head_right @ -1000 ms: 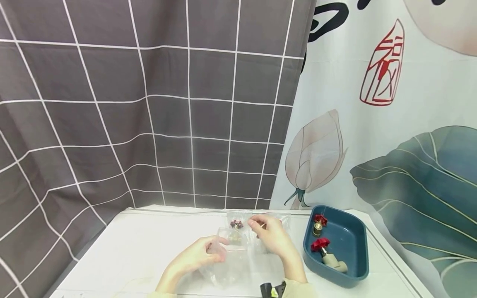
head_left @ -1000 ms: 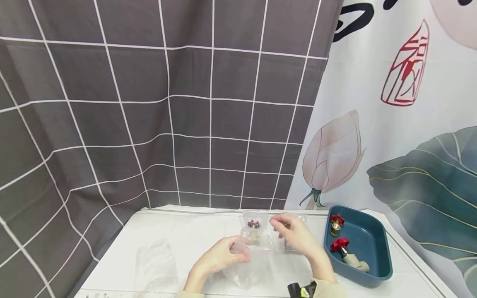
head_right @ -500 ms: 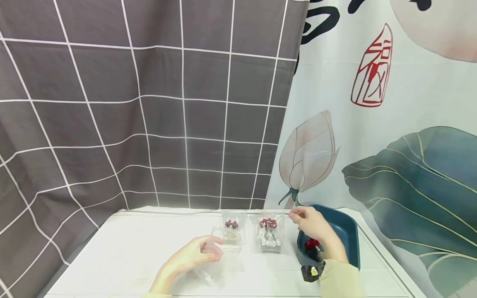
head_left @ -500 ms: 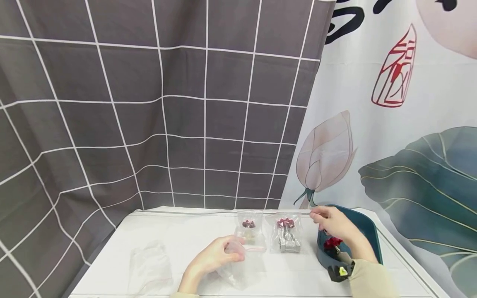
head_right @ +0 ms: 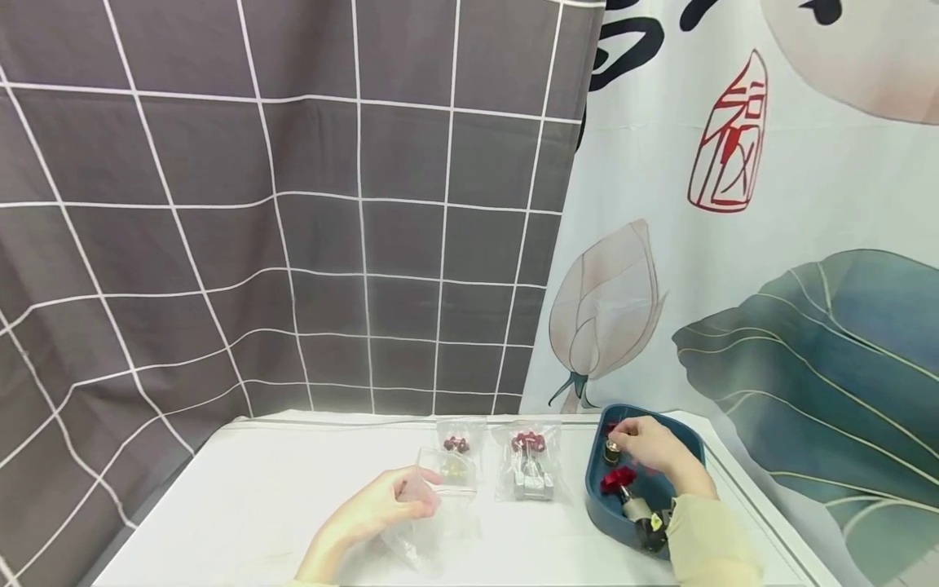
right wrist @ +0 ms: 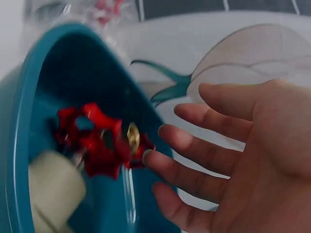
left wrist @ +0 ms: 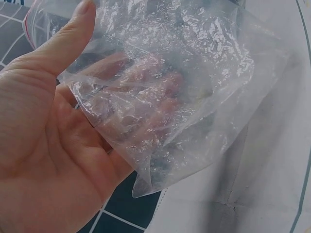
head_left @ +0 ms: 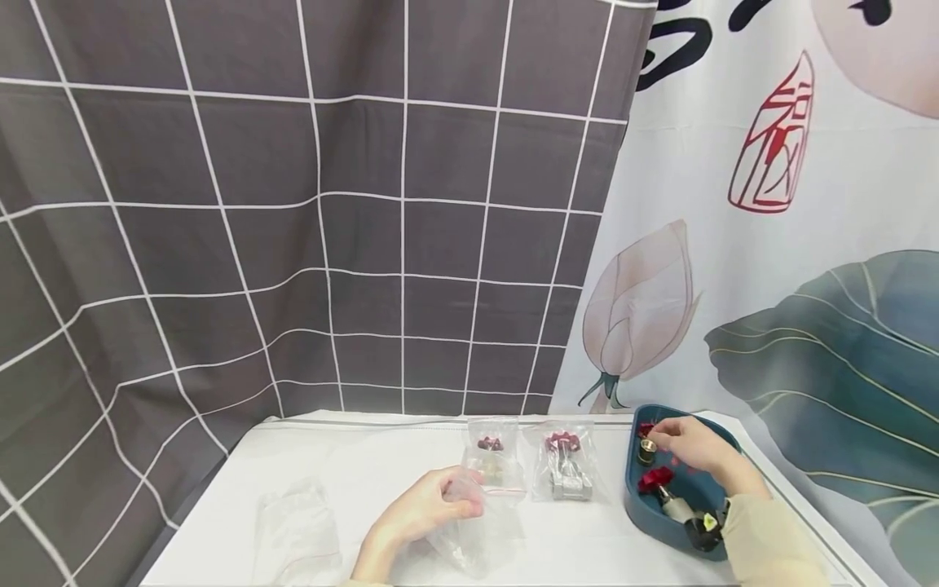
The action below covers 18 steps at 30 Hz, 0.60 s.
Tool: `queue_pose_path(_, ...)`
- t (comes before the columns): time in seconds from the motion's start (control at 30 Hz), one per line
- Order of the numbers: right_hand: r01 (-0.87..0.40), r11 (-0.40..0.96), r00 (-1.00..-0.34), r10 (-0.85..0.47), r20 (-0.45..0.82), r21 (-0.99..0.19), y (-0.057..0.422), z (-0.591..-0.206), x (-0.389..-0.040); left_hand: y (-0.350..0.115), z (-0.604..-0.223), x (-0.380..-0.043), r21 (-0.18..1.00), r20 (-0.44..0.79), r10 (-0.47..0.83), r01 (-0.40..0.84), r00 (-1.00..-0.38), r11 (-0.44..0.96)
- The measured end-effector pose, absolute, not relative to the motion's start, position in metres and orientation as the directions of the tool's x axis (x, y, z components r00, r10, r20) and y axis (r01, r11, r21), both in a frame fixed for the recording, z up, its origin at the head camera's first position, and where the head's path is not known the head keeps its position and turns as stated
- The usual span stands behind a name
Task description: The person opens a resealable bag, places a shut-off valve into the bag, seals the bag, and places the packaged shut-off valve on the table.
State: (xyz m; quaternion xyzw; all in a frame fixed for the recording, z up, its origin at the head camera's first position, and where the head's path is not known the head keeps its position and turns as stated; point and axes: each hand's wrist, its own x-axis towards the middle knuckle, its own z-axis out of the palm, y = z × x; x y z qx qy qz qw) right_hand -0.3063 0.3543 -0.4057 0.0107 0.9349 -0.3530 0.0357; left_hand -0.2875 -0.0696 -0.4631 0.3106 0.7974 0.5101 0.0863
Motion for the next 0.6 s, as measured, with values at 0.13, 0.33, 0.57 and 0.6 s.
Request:
queue_pose_path(0.13, 0.118, 0.712, -0.99, 0.031, -0.137, -0.693, 0.364, -0.41, -0.3, -0.07, -0.465, -0.287, 0.868, 0.173, 0.582, 0.402, -0.795, 0.291)
queue_pose_path(0.33, 0.233, 0.661, -0.969, 0.097, -0.227, -0.713, 0.374, -0.413, -0.287, -0.071, -0.465, -0.29, 0.859, 0.198, 0.583, 0.426, -0.788, 0.283)
queue_pose_path(0.57, 0.338, 0.694, -0.931, 0.145, -0.336, -0.636, 0.37, -0.41, -0.277, -0.07, -0.453, -0.281, 0.861, 0.193, 0.591, 0.425, -0.783, 0.281)
queue_pose_path(0.6, 0.342, 0.714, -0.926, 0.146, -0.348, -0.61, 0.369, -0.41, -0.277, -0.07, -0.449, -0.278, 0.862, 0.193, 0.594, 0.424, -0.781, 0.277)
